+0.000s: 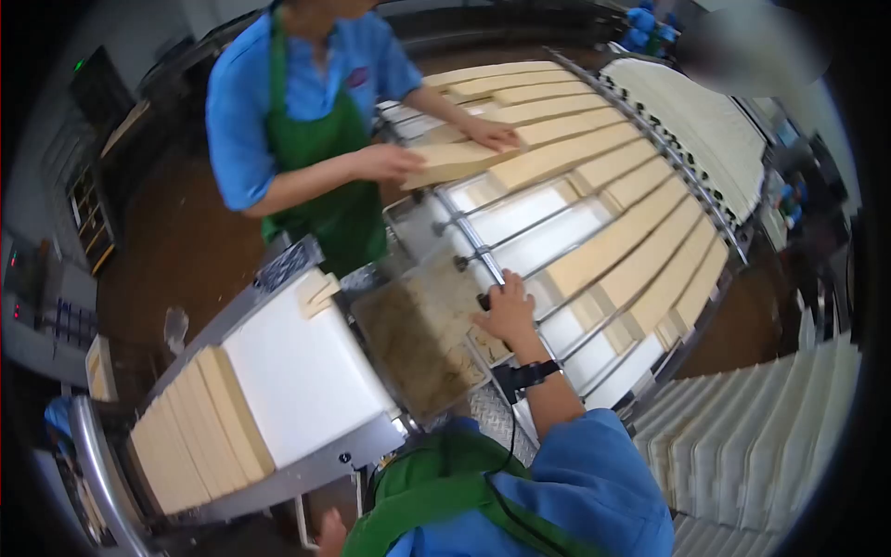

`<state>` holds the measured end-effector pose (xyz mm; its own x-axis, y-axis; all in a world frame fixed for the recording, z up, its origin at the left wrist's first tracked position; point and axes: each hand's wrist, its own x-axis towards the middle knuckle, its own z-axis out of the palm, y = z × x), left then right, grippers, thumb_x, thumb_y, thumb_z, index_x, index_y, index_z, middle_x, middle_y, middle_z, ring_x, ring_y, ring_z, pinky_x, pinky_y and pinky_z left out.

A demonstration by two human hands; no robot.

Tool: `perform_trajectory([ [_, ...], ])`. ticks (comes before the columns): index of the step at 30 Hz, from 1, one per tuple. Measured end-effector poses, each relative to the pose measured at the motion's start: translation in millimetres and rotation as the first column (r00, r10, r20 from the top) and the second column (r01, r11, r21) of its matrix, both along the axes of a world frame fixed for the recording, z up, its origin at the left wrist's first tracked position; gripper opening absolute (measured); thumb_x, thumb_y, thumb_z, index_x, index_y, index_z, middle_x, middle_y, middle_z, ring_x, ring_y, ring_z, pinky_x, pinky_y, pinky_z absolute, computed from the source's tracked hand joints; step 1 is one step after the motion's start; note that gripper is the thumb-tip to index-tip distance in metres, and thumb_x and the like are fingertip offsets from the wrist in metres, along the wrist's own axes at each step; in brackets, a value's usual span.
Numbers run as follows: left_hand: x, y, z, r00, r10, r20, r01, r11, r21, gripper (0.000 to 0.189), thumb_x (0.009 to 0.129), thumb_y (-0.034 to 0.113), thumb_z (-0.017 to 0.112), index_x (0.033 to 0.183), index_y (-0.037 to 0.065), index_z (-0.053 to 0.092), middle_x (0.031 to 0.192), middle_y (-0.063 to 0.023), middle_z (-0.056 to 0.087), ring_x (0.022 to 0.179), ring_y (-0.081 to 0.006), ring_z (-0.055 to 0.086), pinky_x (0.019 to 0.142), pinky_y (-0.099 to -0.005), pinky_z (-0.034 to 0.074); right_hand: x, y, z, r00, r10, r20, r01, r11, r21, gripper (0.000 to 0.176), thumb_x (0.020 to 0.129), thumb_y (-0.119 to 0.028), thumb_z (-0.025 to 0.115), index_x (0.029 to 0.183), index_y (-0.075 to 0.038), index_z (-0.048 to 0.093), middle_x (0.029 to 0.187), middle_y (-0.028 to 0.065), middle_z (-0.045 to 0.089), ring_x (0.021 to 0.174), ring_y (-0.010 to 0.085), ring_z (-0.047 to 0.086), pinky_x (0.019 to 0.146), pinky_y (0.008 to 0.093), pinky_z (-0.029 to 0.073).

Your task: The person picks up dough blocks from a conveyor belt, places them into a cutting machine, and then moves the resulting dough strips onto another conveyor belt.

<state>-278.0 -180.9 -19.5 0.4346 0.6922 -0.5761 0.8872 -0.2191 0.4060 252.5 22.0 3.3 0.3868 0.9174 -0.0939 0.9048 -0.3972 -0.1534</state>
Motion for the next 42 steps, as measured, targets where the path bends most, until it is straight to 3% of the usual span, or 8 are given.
perform_trajectory([
  [2,-14,1,4,0.999,-0.007,0.045,-0.009,0.936,0.351,0.074,0.08,0.026,0.066,0.135,-0.006,0.029,0.134,-0.031,0.034,0.122,-0.044,0.037,0.104,-0.0443,0.032,4,8,-3,0.999,-0.025,-0.027,0.026,0.999,0.031,0.065,0.069,-0.05,0.07,0.11,-0.002,0.057,0.14,0.0226,0.03,0.129,0.0369,0.031,0.094,0.0564,0.035],
  [6,-3,62,6,0.746,0.606,0.275,-0.626,0.499,0.599,0.08,0.075,0.018,0.072,0.135,-0.008,0.026,0.134,-0.0328,0.032,0.123,-0.0474,0.034,0.104,-0.0465,0.029,-11,25,6,0.991,-0.099,-0.092,0.103,0.994,0.035,0.056,0.073,-0.047,0.067,0.107,-0.002,0.062,0.139,0.0271,0.031,0.128,0.044,0.029,0.097,0.0559,0.032],
  [9,-43,82,-66,0.696,0.715,0.068,-0.438,0.348,0.829,0.081,0.078,0.03,0.069,0.132,-0.012,0.025,0.129,-0.0333,0.035,0.116,-0.0492,0.038,0.101,-0.0483,0.033,-51,32,-9,0.997,0.049,-0.055,-0.036,0.975,0.221,0.07,0.077,-0.044,0.064,0.131,-0.007,0.04,0.144,0.025,0.021,0.133,0.0451,0.017,0.105,0.0577,0.017],
  [11,-24,102,-36,0.428,0.881,0.203,-0.766,0.235,0.598,0.085,0.077,0.037,0.068,0.135,-0.008,0.025,0.125,-0.031,0.037,0.112,-0.0485,0.041,0.096,-0.0506,0.037,-81,46,-22,0.975,0.213,-0.065,-0.196,0.958,0.207,0.067,0.077,-0.044,0.064,0.128,-0.005,0.044,0.143,0.024,0.026,0.132,0.045,0.019,0.105,0.057,0.018],
  [17,-20,127,-13,0.288,0.953,-0.089,-0.844,0.297,0.447,0.087,0.074,0.043,0.07,0.139,0.005,0.026,0.122,-0.0231,0.038,0.1,-0.0412,0.052,0.079,-0.0467,0.049,-207,85,-44,0.79,0.608,-0.086,-0.591,0.791,0.157,0.063,0.076,-0.041,0.063,0.124,-0.002,0.051,0.137,0.024,0.036,0.131,0.0427,0.022,0.105,0.055,0.02],
  [25,-22,127,-44,0.378,0.911,-0.167,-0.698,0.399,0.595,0.088,0.074,0.051,0.066,0.136,0.0,0.031,0.12,-0.0203,0.045,0.09,-0.0336,0.057,0.069,-0.0364,0.052,-406,129,-71,0.689,0.696,-0.202,-0.706,0.708,0.029,0.073,0.085,-0.045,0.054,0.141,-0.006,0.029,0.149,0.0191,0.019,0.137,0.0364,0.016,0.11,0.0497,0.012],
  [30,-19,126,-37,0.432,0.881,-0.19,-0.674,0.456,0.581,0.087,0.074,0.052,0.065,0.133,-0.004,0.033,0.117,-0.0212,0.047,0.083,-0.0324,0.058,0.068,-0.0361,0.052,-508,166,-55,0.595,0.771,-0.226,-0.773,0.626,0.1,0.064,0.087,-0.048,0.049,0.142,-0.021,0.03,0.15,0.0172,0.016,0.132,0.0379,0.026,0.106,0.0472,0.028],
  [42,-14,120,-31,0.57,0.808,0.148,-0.708,0.391,0.588,0.083,0.071,0.042,0.071,0.127,-0.005,0.034,0.113,-0.0301,0.041,0.087,-0.0418,0.055,0.075,-0.0456,0.049,-491,167,-14,0.812,0.494,-0.312,-0.514,0.858,0.021,0.062,0.077,-0.04,0.06,0.13,-0.015,0.042,0.134,0.0169,0.037,0.121,0.034,0.042,0.098,0.0455,0.039],
])
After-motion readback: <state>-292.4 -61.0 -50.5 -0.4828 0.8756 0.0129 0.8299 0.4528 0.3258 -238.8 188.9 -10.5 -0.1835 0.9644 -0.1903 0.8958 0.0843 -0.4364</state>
